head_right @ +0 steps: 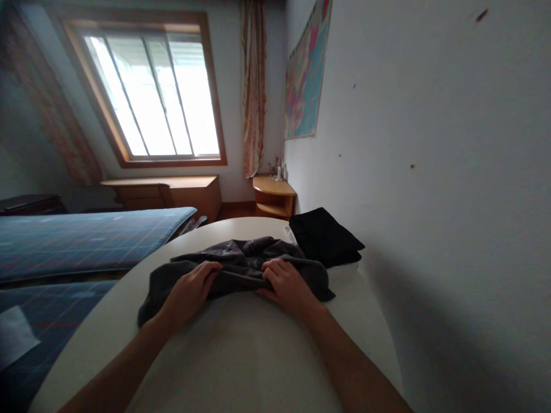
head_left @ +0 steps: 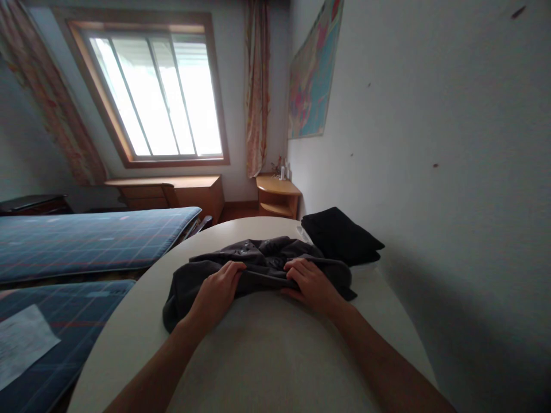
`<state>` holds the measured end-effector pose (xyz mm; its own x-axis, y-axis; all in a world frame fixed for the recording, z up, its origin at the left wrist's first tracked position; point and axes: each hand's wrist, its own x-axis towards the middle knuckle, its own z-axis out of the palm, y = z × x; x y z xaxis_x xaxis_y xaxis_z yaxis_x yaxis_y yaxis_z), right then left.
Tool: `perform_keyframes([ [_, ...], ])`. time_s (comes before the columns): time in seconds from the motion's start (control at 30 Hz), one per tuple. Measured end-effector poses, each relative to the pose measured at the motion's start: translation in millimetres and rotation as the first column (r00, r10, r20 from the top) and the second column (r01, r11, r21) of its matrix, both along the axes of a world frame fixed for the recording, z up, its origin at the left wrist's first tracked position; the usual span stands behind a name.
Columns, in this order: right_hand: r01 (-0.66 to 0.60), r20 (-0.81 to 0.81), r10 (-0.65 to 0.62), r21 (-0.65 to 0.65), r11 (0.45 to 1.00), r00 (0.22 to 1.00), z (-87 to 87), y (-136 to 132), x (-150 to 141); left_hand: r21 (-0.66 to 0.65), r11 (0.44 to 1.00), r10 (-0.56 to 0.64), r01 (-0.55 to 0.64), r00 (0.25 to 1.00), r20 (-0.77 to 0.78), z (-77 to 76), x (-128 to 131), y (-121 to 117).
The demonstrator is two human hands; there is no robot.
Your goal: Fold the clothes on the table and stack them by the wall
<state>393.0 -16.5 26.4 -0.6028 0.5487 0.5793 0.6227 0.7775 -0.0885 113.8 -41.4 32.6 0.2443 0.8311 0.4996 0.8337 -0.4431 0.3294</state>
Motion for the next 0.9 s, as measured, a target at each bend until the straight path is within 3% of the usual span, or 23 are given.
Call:
perform_keyframes([
  [0.27,0.09,-0.032,-0.088,0.079,0.993,0.996,3.1,9.9,23.9,-0.018,0.98,-0.198,0.197,0.973,-0.123,2.1,-16.6,1.4],
  [0.43,0.075,-0.068,-0.078,-0.044,0.996,0.995,3.2,9.1,27.1,-0.064,0.993,-0.113,0.103,0.977,-0.183,7.1,-17.2,1.5],
  [0.53,0.125,0.009,-0.125,-0.165,0.978,0.992,14.2,2.0,24.6,-0.211,0.974,-0.113,0.085,0.986,-0.124,16.7,-16.9,0.6],
  [0.6,0.127,0.082,-0.109,-0.278,0.952,0.991,27.6,-6.8,22.1,-0.375,0.917,-0.169,0.136,0.984,-0.055,26.2,-16.3,-4.2],
  [0.67,0.105,0.126,-0.059,-0.398,0.912,0.99,43.5,-19.8,19.5,-0.536,0.82,-0.243,0.202,0.97,-0.006,35.7,-15.1,-14.2],
  [0.77,0.045,0.168,0.067,-0.586,0.809,0.984,64.3,-46.7,16.0,-0.703,0.673,-0.348,0.23,0.937,-0.027,43.9,-13.3,-37.8],
  [0.83,0.024,0.219,0.178,-0.692,0.722,0.959,70.2,-66.8,13.3,-0.786,0.576,-0.435,0.222,0.898,-0.065,41.3,-12.5,-55.8],
  [0.9,0.015,0.275,0.314,-0.773,0.634,0.909,66.7,-85.0,9.4,-0.862,0.439,-0.554,0.254,0.831,-0.038,31.4,-12.0,-71.7],
])
